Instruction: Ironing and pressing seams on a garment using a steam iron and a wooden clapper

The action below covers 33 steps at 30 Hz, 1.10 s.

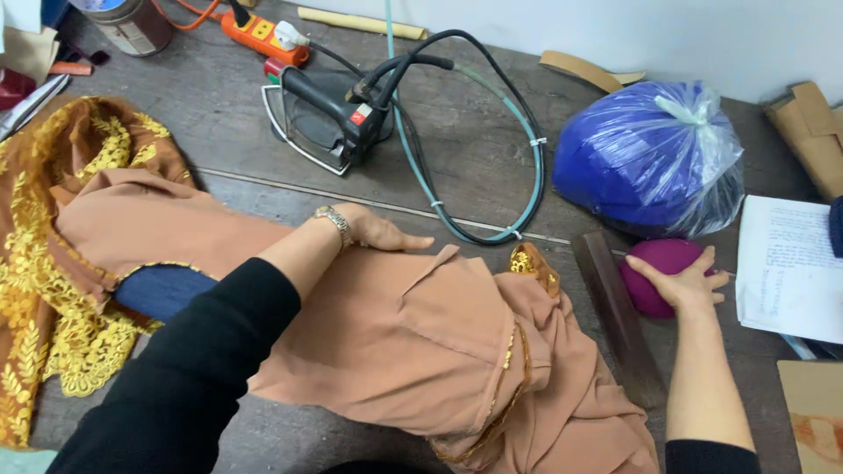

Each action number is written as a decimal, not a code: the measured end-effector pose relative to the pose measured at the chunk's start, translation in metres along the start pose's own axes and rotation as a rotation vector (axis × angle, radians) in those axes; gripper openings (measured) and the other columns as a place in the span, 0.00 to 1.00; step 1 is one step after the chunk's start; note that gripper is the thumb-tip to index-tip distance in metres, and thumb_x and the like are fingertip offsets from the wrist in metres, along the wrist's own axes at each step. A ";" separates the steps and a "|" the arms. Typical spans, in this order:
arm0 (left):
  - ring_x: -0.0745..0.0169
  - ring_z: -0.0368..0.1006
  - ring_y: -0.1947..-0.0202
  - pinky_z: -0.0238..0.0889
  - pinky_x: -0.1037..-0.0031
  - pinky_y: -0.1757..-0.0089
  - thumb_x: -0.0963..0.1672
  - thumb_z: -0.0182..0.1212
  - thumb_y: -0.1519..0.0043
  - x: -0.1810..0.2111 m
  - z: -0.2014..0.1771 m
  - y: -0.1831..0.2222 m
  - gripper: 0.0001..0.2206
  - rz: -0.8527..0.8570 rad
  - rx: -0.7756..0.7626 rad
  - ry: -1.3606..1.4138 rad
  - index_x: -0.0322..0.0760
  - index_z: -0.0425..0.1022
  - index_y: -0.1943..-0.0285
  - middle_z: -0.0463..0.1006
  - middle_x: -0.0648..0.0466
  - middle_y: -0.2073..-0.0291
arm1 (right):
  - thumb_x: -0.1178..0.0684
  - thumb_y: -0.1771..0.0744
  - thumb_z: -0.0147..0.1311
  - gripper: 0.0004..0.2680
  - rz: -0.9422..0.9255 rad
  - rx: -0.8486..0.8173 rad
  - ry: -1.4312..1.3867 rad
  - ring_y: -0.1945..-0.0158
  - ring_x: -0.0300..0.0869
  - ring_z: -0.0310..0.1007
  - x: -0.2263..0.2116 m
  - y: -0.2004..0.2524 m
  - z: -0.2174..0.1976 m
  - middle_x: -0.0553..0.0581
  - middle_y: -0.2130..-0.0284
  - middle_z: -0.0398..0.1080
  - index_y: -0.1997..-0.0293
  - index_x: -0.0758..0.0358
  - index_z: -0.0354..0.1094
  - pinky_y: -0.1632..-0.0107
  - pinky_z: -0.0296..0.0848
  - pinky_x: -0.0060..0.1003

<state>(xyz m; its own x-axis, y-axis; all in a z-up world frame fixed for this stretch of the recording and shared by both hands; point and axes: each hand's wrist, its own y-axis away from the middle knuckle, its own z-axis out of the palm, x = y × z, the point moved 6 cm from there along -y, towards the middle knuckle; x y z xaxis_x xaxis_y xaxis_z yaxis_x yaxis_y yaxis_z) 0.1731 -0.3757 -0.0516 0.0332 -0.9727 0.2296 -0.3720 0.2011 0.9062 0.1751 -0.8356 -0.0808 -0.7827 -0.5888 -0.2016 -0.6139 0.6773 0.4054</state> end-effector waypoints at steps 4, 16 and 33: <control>0.54 0.72 0.46 0.60 0.67 0.42 0.65 0.34 0.51 0.017 0.014 -0.001 0.42 -0.013 -0.220 0.341 0.42 0.70 0.37 0.74 0.51 0.42 | 0.29 0.50 0.59 0.49 -0.013 0.000 0.040 0.30 0.65 0.30 0.005 -0.005 0.004 0.68 0.32 0.28 0.27 0.47 0.24 0.31 0.43 0.58; 0.70 0.65 0.78 0.58 0.78 0.74 0.49 0.58 0.39 0.007 -0.010 -0.035 0.12 0.583 0.075 0.459 0.40 0.71 0.73 0.73 0.60 0.78 | 0.44 0.43 0.66 0.37 -0.236 0.261 -0.423 0.38 0.59 0.53 0.033 0.020 -0.031 0.71 0.41 0.45 0.31 0.58 0.43 0.37 0.53 0.48; 0.33 0.68 0.75 0.63 0.59 0.72 0.48 0.54 0.38 0.060 0.020 0.223 0.16 1.273 0.413 0.027 0.30 0.63 0.72 0.66 0.36 0.80 | 0.37 0.50 0.70 0.42 -1.781 -0.170 -0.108 0.44 0.64 0.55 -0.237 0.308 0.034 0.67 0.46 0.53 0.31 0.55 0.50 0.42 0.58 0.53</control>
<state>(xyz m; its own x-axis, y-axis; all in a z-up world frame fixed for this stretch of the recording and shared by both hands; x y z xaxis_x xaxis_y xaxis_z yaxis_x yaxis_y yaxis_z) 0.0731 -0.3915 0.1570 -0.5272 -0.1318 0.8395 -0.4085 0.9056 -0.1144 0.1675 -0.4725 0.0613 0.7365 -0.4522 -0.5030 -0.6301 -0.7292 -0.2670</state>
